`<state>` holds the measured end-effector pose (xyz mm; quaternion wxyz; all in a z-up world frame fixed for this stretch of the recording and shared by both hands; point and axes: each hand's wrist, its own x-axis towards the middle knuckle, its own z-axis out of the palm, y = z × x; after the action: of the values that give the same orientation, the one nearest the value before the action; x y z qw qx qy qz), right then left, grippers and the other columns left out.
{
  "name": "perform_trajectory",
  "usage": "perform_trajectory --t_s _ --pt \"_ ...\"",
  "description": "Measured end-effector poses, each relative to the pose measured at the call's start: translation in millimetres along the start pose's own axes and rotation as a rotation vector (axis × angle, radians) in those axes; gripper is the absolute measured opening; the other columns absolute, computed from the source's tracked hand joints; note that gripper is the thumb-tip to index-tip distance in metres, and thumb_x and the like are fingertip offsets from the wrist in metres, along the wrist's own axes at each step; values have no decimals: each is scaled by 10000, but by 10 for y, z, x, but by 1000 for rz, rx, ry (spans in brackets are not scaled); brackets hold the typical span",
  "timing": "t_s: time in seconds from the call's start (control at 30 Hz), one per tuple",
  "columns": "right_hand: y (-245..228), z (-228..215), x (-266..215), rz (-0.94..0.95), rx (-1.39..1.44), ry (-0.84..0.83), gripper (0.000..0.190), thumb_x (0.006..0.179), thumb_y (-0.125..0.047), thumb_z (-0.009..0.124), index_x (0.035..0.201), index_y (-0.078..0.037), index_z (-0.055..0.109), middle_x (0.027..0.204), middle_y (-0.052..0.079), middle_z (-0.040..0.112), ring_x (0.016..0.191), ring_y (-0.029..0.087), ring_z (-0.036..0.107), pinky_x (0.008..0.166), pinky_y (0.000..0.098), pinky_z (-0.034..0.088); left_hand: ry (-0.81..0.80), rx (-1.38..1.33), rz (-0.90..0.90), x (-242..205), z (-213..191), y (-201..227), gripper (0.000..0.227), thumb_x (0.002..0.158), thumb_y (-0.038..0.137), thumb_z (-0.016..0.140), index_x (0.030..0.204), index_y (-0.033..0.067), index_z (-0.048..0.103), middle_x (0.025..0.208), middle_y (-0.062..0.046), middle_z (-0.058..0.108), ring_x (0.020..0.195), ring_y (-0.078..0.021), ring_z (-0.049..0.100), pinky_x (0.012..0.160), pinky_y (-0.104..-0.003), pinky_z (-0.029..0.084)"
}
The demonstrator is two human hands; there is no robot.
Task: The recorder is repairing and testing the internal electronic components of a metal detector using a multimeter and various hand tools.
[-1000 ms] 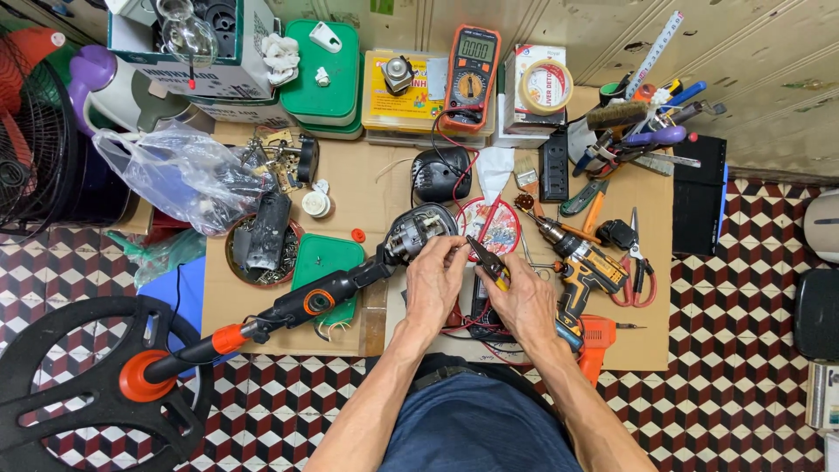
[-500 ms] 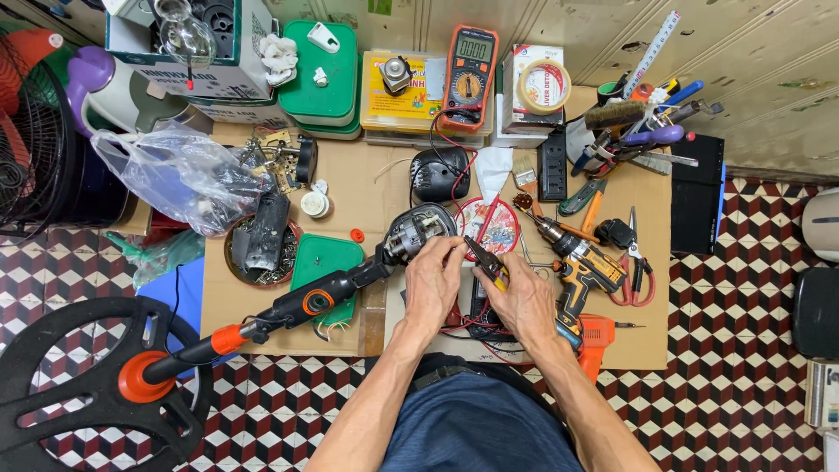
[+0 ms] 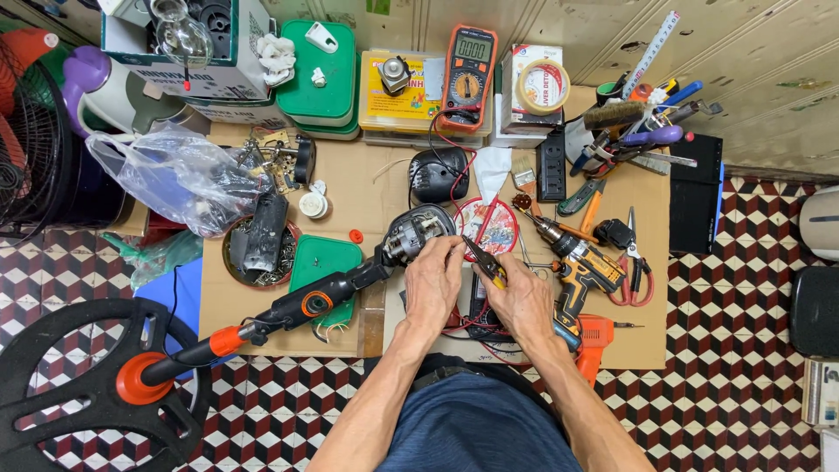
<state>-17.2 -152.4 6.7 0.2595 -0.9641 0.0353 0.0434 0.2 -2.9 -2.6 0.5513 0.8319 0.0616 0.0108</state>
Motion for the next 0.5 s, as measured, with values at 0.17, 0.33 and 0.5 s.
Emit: perform_trajectory --t_s 0.17,0.33,0.5 --pt "17 82 34 142 137 -56 321 893 -388 736 1042 -103 736 818 158 746 718 327 718 649 424 532 37 -3 38 15 17 2 160 978 146 630 1077 49 710 1014 -141 720 881 -349 713 747 -400 557" --pt "325 312 125 308 372 -143 317 922 -355 769 991 -46 753 671 183 654 609 271 570 550 366 481 56 -16 41 6 22 4 155 987 138 618 1082 53 706 1021 -145 721 904 -349 713 759 -396 558" --pt "1279 -84 444 726 796 66 363 981 -394 666 941 -36 623 630 50 571 464 147 486 415 311 355 37 -74 11 -7 -43 4 149 987 124 619 1092 53 698 1010 -146 714 902 -329 720 767 -386 559"
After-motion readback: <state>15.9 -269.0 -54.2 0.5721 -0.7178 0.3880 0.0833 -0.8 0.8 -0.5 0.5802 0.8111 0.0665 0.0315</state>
